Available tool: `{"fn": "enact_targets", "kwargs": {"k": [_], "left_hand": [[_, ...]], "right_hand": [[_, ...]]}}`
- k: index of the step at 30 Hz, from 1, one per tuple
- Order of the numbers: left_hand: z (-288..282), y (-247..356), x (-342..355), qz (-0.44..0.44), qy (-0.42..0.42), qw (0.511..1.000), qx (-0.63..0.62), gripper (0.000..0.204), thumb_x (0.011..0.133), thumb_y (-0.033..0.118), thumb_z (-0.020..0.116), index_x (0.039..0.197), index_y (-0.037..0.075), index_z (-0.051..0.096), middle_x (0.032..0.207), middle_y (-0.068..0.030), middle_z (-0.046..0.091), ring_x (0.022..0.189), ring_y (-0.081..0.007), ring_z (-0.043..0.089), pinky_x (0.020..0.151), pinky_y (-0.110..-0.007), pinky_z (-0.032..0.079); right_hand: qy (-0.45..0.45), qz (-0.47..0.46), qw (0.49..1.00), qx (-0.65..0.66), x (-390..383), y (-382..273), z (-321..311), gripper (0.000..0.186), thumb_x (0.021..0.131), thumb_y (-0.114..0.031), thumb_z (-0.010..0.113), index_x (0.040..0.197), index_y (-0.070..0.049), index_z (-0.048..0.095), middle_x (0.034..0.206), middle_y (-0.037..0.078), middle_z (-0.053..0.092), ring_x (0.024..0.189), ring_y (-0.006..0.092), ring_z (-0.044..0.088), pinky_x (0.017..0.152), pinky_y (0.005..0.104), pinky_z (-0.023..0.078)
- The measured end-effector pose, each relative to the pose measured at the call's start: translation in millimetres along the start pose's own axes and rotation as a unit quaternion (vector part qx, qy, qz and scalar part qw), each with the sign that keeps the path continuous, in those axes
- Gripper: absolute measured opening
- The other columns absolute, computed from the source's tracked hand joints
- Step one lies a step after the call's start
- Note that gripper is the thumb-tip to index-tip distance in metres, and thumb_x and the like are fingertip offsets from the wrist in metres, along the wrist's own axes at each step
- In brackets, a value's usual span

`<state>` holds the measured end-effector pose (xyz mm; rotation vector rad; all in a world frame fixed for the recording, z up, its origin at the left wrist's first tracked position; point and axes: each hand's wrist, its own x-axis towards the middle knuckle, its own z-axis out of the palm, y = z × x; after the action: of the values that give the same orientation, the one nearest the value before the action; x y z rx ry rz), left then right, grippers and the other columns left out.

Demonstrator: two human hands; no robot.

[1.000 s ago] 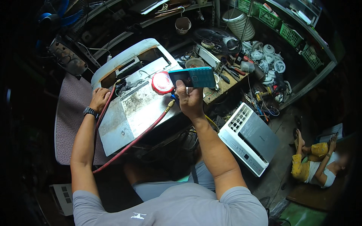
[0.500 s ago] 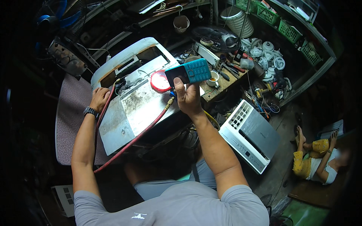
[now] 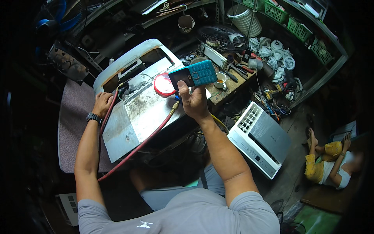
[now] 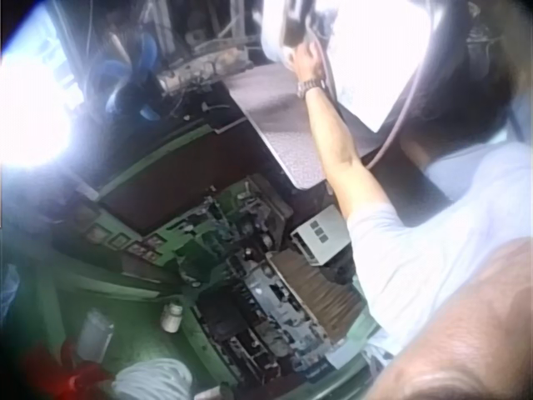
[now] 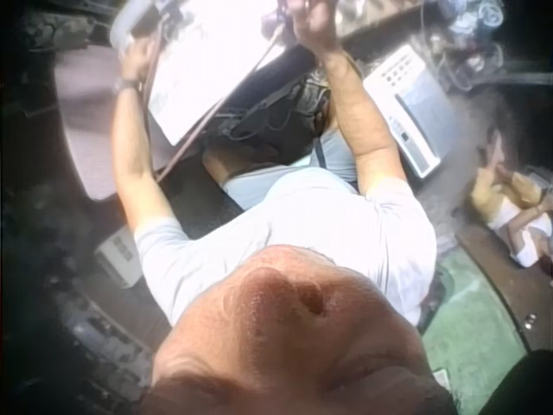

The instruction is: The person uses a manifold gauge and a smartphone flashlight to check the internal components and pressure of an open air conditioning unit by hand.

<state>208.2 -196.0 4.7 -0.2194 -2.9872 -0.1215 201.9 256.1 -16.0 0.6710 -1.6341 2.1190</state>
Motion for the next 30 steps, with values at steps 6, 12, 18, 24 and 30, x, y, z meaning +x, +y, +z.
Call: {"fn": "enact_targets", "kwargs": {"k": [6, 12, 18, 24, 30], "left_hand": [[-2.0, -5.9, -2.1, -0.006, -0.012, 1.000, -0.010, 0.039, 0.103, 0.037, 0.046, 0.113, 0.008, 0.071, 0.114, -0.0093, 0.070, 0.118, -0.0244, 0.059, 0.118, -0.051, 0.025], [-4.6, 2.1, 1.4, -0.013, -0.038, 0.999, 0.013, 0.041, 0.103, 0.038, 0.044, 0.111, 0.008, 0.071, 0.113, -0.0117, 0.070, 0.119, -0.0260, 0.058, 0.118, -0.051, 0.026], [-8.9, 5.4, -5.6, -0.016, -0.036, 0.999, 0.001, 0.042, 0.105, 0.037, 0.042, 0.115, 0.005, 0.068, 0.115, -0.0134, 0.067, 0.120, -0.0255, 0.057, 0.121, -0.049, 0.023], [-3.7, -0.1, -4.2, -0.011, -0.011, 1.000, 0.004, 0.042, 0.104, 0.039, 0.044, 0.113, 0.008, 0.071, 0.115, -0.0114, 0.070, 0.121, -0.0250, 0.058, 0.120, -0.050, 0.025], [-3.7, 0.9, -1.4, -0.007, -0.026, 1.000, 0.009, 0.041, 0.105, 0.036, 0.042, 0.114, 0.007, 0.069, 0.112, -0.0125, 0.068, 0.118, -0.0255, 0.057, 0.120, -0.049, 0.024]], "right_hand": [[0.034, 0.082, 0.996, 0.005, -1.9, -2.9, 6.1, 0.043, 0.103, -0.031, 0.066, 0.127, -0.004, 0.043, 0.104, 0.005, 0.060, 0.080, 0.0092, 0.060, 0.067, 0.0249, 0.055], [0.054, 0.019, 0.998, 0.003, -0.9, -6.9, 7.8, 0.041, 0.105, -0.028, 0.064, 0.132, -0.006, 0.043, 0.107, 0.003, 0.060, 0.083, 0.0082, 0.059, 0.067, 0.0233, 0.052], [0.046, -0.021, 0.999, -0.005, -1.0, -8.0, 12.0, 0.032, 0.105, -0.025, 0.063, 0.127, -0.008, 0.048, 0.100, 0.000, 0.060, 0.078, 0.0052, 0.055, 0.064, 0.0217, 0.048], [0.040, -0.007, 0.999, 0.010, 0.6, -15.3, 13.0, 0.029, 0.105, -0.023, 0.063, 0.126, -0.008, 0.049, 0.095, -0.001, 0.060, 0.074, 0.0042, 0.054, 0.064, 0.0211, 0.047], [0.041, -0.010, 0.999, 0.002, 1.9, -12.3, 10.7, 0.031, 0.105, -0.023, 0.062, 0.128, -0.008, 0.048, 0.098, -0.001, 0.060, 0.076, 0.0043, 0.054, 0.066, 0.0209, 0.046]]}}
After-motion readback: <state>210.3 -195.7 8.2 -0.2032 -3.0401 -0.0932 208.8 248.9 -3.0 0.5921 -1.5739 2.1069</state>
